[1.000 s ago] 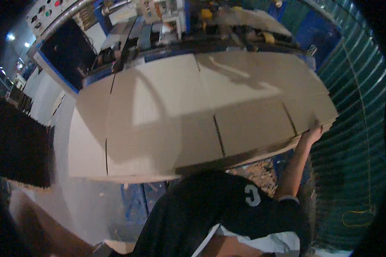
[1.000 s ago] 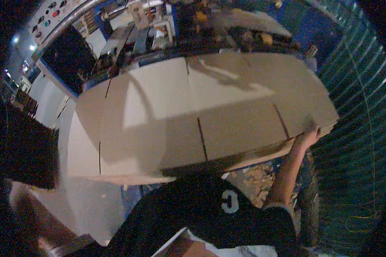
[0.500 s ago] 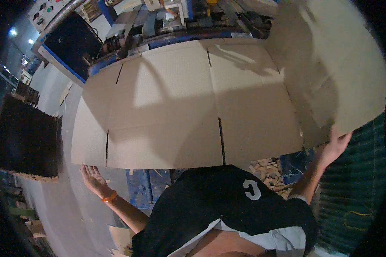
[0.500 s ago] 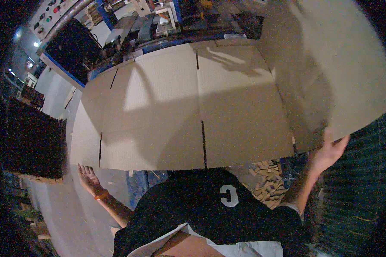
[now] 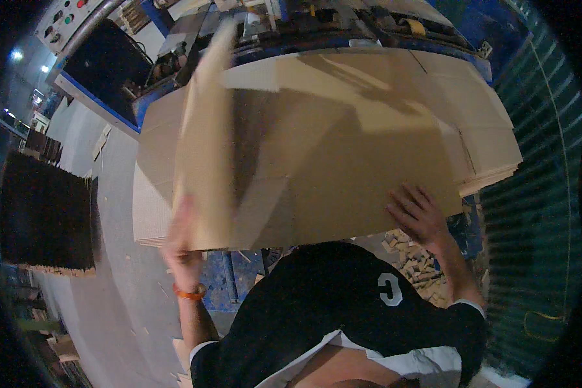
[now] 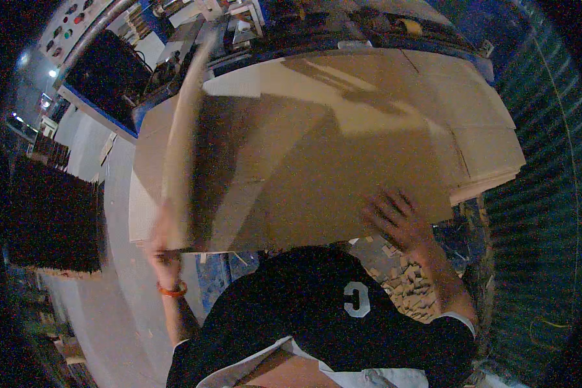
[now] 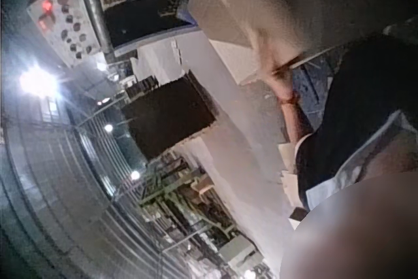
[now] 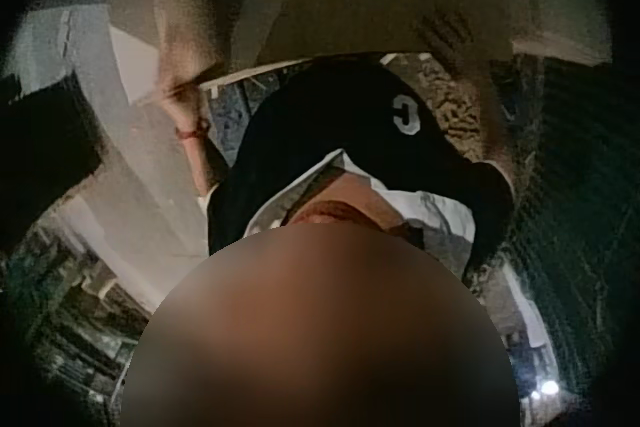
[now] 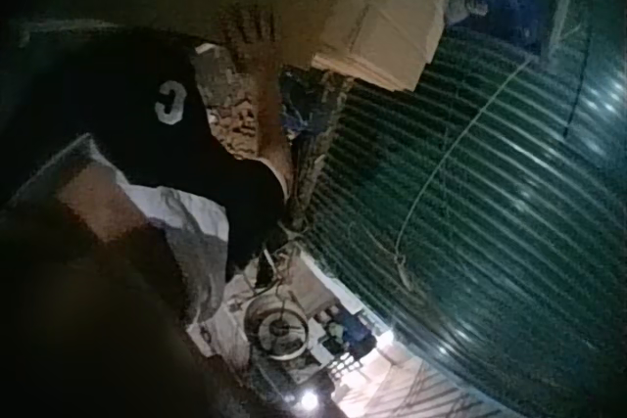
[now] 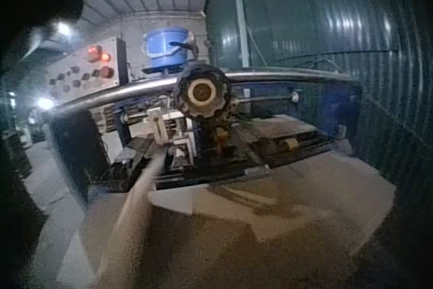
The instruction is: The person loads corrugated cardboard sheets onto a machine, operates the control panel, and adjusts a wheel to process the material. They then remove the processed sheets and stack them on a nearby surface.
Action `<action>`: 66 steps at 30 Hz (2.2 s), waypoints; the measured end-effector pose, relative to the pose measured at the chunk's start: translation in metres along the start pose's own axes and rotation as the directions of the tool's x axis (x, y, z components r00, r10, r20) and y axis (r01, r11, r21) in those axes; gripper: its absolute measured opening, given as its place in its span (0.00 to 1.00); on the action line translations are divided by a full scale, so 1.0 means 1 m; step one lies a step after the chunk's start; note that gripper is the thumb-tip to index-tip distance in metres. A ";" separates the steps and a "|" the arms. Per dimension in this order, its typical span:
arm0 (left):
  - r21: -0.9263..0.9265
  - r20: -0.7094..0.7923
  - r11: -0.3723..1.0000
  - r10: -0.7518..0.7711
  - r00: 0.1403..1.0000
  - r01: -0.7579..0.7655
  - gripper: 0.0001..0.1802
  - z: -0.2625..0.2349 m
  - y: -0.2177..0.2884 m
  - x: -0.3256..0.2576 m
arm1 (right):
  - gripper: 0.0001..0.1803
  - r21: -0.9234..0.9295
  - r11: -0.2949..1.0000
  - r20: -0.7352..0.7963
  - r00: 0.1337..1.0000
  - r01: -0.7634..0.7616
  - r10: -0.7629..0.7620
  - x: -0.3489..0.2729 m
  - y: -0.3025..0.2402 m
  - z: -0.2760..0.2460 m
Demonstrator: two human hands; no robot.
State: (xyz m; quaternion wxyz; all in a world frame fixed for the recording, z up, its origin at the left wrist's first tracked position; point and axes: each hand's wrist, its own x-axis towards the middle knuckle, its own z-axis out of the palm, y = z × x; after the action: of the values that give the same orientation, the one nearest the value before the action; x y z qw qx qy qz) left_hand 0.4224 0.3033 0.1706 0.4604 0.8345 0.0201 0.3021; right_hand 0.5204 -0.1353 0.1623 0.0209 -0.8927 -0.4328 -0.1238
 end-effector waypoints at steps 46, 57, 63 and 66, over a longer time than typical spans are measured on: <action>0.704 0.229 0.655 0.158 0.961 -0.275 0.36 0.114 -0.085 0.185 | 0.20 0.070 0.951 -0.047 0.951 -0.302 0.305 0.218 0.116 0.080; 0.503 -0.225 0.860 0.224 0.948 -0.084 0.28 0.003 -0.119 0.115 | 0.26 0.289 0.901 -0.046 0.936 -0.323 0.350 0.168 0.136 0.048; 0.175 -0.706 0.780 -0.326 0.629 0.601 0.23 -0.062 -0.144 0.020 | 0.35 0.252 0.122 -0.588 -0.052 -0.960 0.807 -0.056 0.183 0.053; 0.078 -0.630 0.736 -0.486 0.605 0.673 0.25 -0.058 -0.139 0.029 | 0.41 0.304 0.044 -0.435 -0.097 -0.952 0.895 -0.100 0.206 0.079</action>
State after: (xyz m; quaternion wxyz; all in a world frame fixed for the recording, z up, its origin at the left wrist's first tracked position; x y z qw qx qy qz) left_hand 0.4498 0.4363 0.0988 0.3694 0.7110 0.4767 0.3617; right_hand 0.6369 -0.3290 0.0757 0.1701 -0.8639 0.3377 -0.3328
